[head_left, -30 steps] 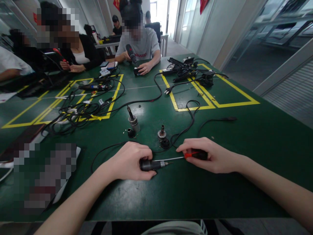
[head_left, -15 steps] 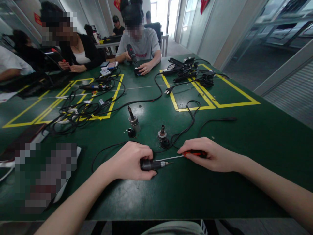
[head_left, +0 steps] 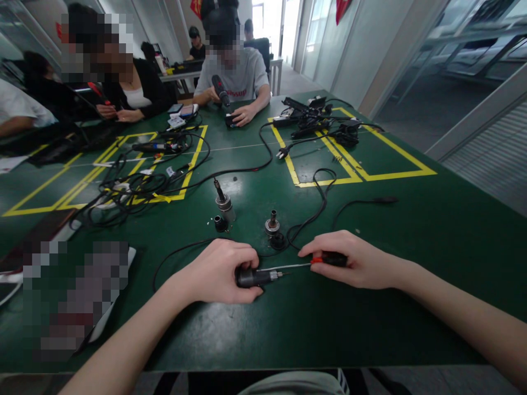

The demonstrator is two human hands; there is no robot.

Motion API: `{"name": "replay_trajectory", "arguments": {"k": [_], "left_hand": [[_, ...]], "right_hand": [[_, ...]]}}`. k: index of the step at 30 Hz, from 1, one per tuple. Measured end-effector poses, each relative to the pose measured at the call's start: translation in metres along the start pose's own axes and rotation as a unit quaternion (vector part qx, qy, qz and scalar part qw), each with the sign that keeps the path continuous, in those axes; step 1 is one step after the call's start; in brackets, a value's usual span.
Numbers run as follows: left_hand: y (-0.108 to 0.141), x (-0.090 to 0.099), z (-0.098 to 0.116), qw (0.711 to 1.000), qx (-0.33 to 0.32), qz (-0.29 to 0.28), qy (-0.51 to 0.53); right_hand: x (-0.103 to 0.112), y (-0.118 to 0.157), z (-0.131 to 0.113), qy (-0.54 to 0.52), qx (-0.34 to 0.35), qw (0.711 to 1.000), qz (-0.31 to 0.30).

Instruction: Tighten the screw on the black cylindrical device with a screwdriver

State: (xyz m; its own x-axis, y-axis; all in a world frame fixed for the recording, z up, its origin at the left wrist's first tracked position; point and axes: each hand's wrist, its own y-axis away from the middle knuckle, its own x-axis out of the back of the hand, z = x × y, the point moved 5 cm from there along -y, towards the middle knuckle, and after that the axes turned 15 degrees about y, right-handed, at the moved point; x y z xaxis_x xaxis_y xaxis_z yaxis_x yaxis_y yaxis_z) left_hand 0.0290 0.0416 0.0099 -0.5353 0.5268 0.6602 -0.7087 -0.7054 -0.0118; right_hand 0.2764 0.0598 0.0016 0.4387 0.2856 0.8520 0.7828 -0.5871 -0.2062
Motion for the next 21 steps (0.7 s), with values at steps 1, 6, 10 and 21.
{"name": "replay_trajectory", "arguments": {"k": [1,6,10,21], "left_hand": [[0.0002,0.0001,0.0001,1.000,-0.002,0.001,-0.001],[0.0002,-0.0003,0.0000,1.000,-0.003,0.005,-0.005],[-0.0005,-0.0014,-0.0008,1.000,-0.001,0.003,-0.003],[0.0002,-0.0009,-0.0007,1.000,-0.007,0.007,0.002]], "right_hand": [[-0.0008,-0.0002,-0.0005,0.005,0.002,1.000,-0.004],[-0.0011,0.0009,0.0002,-0.006,-0.003,1.000,-0.010],[0.0013,0.0015,0.0012,-0.033,-0.011,0.999,-0.007],[-0.0001,-0.0002,-0.0024,-0.030,0.006,1.000,-0.007]]}}
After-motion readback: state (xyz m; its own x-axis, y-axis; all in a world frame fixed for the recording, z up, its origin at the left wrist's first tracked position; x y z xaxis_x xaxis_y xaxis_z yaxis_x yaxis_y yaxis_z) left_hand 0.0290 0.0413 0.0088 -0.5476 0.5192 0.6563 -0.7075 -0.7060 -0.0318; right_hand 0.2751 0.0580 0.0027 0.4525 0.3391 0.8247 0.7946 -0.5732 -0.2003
